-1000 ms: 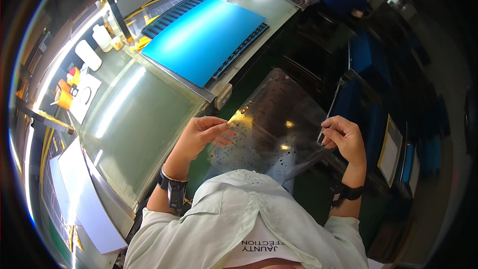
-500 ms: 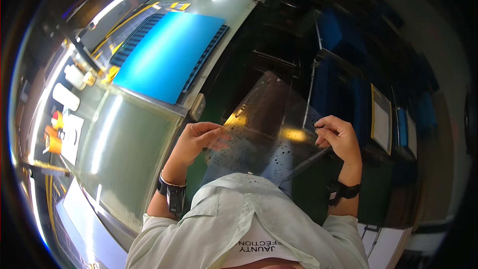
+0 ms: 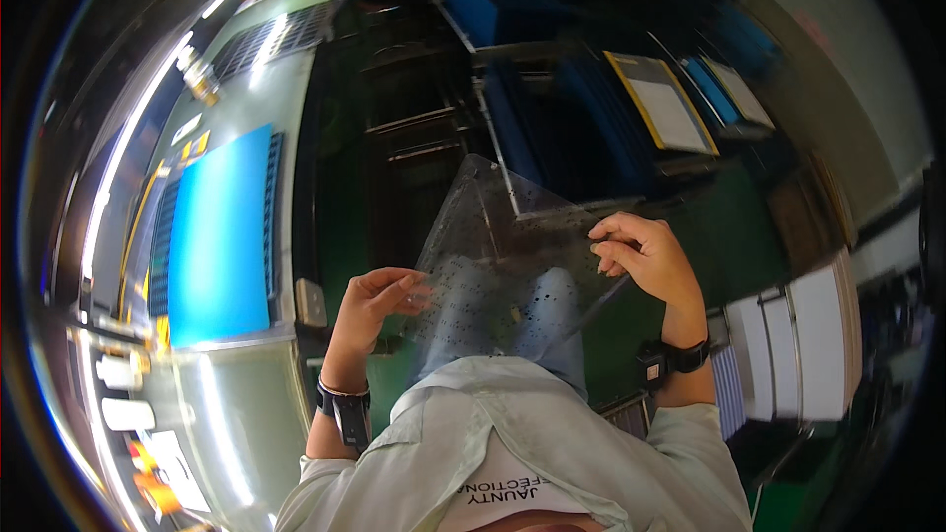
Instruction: Inspecting and handling thin sheets, likely circuit boards or film, in a factory setting.
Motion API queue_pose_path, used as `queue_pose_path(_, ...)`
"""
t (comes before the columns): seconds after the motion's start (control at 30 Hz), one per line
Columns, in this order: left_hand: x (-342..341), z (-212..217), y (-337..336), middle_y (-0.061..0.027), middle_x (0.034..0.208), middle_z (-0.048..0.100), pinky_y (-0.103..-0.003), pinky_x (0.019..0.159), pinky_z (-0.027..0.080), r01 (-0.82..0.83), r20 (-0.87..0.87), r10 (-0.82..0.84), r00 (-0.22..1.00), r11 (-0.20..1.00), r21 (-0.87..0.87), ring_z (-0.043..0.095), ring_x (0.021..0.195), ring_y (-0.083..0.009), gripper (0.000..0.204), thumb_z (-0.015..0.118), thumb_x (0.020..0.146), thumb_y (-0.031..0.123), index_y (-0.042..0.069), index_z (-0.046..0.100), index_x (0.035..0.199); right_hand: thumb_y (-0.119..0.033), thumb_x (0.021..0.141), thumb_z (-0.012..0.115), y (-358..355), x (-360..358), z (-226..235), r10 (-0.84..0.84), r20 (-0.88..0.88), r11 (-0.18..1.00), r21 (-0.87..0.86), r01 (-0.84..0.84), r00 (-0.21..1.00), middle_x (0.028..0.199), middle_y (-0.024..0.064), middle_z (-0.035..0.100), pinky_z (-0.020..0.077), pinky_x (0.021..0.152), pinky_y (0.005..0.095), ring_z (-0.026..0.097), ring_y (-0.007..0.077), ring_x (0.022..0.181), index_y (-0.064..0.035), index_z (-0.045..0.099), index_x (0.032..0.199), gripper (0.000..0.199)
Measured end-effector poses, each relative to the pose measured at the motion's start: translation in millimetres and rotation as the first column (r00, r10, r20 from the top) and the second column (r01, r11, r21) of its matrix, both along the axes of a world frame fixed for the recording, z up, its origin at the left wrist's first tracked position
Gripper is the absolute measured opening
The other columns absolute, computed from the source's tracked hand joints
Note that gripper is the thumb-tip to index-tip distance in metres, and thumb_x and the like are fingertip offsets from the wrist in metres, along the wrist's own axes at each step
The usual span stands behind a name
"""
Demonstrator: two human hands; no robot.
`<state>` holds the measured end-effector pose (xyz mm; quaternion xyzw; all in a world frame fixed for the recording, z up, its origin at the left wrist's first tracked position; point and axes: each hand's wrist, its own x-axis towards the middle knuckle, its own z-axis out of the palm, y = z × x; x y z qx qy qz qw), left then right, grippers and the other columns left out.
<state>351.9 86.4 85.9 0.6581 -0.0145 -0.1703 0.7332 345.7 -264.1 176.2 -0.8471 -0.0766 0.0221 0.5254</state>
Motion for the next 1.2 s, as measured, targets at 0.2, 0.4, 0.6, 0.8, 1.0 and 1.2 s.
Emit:
queue_pose_path(0.2,46,4,-56,-0.0117,0.09,0.069,-0.028,0.07,0.055,0.249,0.019,-0.249,0.968,0.968,0.003,0.068,0.079,-0.0194,0.023,0.058,0.091,0.017,-0.002,0.064,0.103,-0.006,0.082,0.064,-44,-49,-2,-0.268,0.003,0.963,-0.028,0.268,0.964,0.067,0.007,0.064,0.0513,0.057,0.0237,0.063,0.0113,0.061,0.0004,0.063,0.093,0.012)
queue_pose_path(0.4,84,-6,-135,-0.0119,0.09,0.069,-0.027,0.07,0.054,0.519,-0.009,-0.52,0.854,0.854,-0.036,0.068,0.077,-0.0183,0.022,0.057,0.091,0.015,-0.002,0.064,0.104,-0.006,0.083,0.063,-85,-98,-23,-0.532,-0.062,0.845,0.03,0.535,0.844,0.067,0.0074,0.064,0.051,0.057,0.0239,0.063,0.0115,0.06,0.0017,0.062,0.092,0.012)
queue_pose_path(0.6,113,-28,-229,-0.012,0.09,0.068,-0.028,0.073,0.052,0.702,-0.13,-0.695,0.707,0.712,0.019,0.066,0.08,-0.0191,0.023,0.058,0.091,0.015,-0.002,0.063,0.105,-0.007,0.084,0.063,-133,-128,-61,-0.7,-0.169,0.7,0.032,0.714,0.694,0.068,0.0082,0.065,0.0504,0.056,0.0238,0.063,0.011,0.06,0.0024,0.062,0.093,0.013)
queue_pose_path(0.8,149,-65,-348,-0.0115,0.089,0.068,-0.028,0.071,0.053,0.829,-0.262,-0.802,0.537,0.56,-0.014,0.066,0.079,-0.0179,0.023,0.06,0.09,0.019,-0.002,0.063,0.1,-0.004,0.083,0.061,-192,-133,-86,-0.849,-0.285,0.469,-0.019,0.883,0.445,0.067,0.0072,0.065,0.0474,0.053,0.0249,0.061,0.0109,0.058,0.003,0.063,0.092,0.012)
queue_pose_path(1.0,159,-74,-469,-0.0079,0.088,0.069,-0.027,0.071,0.052,0.885,-0.337,-0.861,0.382,0.446,-0.136,0.066,0.079,-0.0145,0.024,0.062,0.09,0.024,0.001,0.065,0.096,-0.002,0.082,0.061,-276,-127,-94,-0.855,-0.416,0.372,-0.077,0.925,0.31,0.068,0.0062,0.063,0.05,0.057,0.0245,0.063,0.0126,0.061,0.0049,0.062,0.09,0.01)
queue_pose_path(1.2,222,5,-482,-0.0045,0.089,0.068,-0.026,0.075,0.051,0.811,-0.39,-0.749,0.536,0.585,-0.007,0.064,0.081,-0.0112,0.02,0.063,0.089,0.021,0.003,0.067,0.096,0.0,0.082,0.06,-354,-41,-44,-0.754,-0.364,0.57,0.053,0.82,0.547,0.07,0.0082,0.065,0.0506,0.055,0.0246,0.065,0.0129,0.063,0.0046,0.062,0.089,0.008)
